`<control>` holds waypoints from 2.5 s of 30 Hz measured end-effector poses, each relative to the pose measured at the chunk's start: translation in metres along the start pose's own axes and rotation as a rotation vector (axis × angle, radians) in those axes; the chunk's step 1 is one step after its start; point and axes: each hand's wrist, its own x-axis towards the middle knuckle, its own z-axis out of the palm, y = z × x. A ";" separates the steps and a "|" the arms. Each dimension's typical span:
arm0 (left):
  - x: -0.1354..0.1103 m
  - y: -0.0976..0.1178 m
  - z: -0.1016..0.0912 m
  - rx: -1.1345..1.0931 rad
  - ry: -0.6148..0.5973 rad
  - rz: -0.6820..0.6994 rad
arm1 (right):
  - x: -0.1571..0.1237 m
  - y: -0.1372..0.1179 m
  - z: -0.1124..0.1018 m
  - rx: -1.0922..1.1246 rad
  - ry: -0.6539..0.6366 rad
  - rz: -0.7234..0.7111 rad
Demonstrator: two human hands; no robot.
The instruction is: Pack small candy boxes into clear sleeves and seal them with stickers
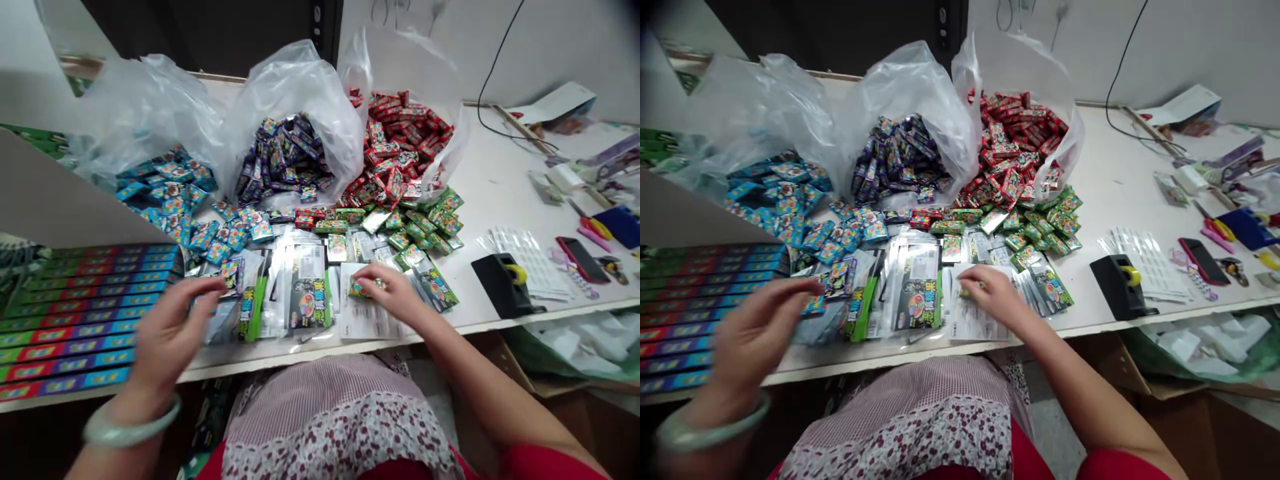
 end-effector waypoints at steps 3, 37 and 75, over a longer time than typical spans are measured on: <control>0.026 0.045 0.073 -0.174 -0.385 0.133 | -0.022 0.036 -0.032 -0.254 0.114 0.135; 0.048 0.098 0.184 -0.662 -0.383 -0.313 | -0.053 0.080 -0.012 0.262 0.394 0.407; 0.081 0.107 0.224 -0.677 -0.336 -0.370 | 0.007 0.107 -0.037 0.386 0.401 0.467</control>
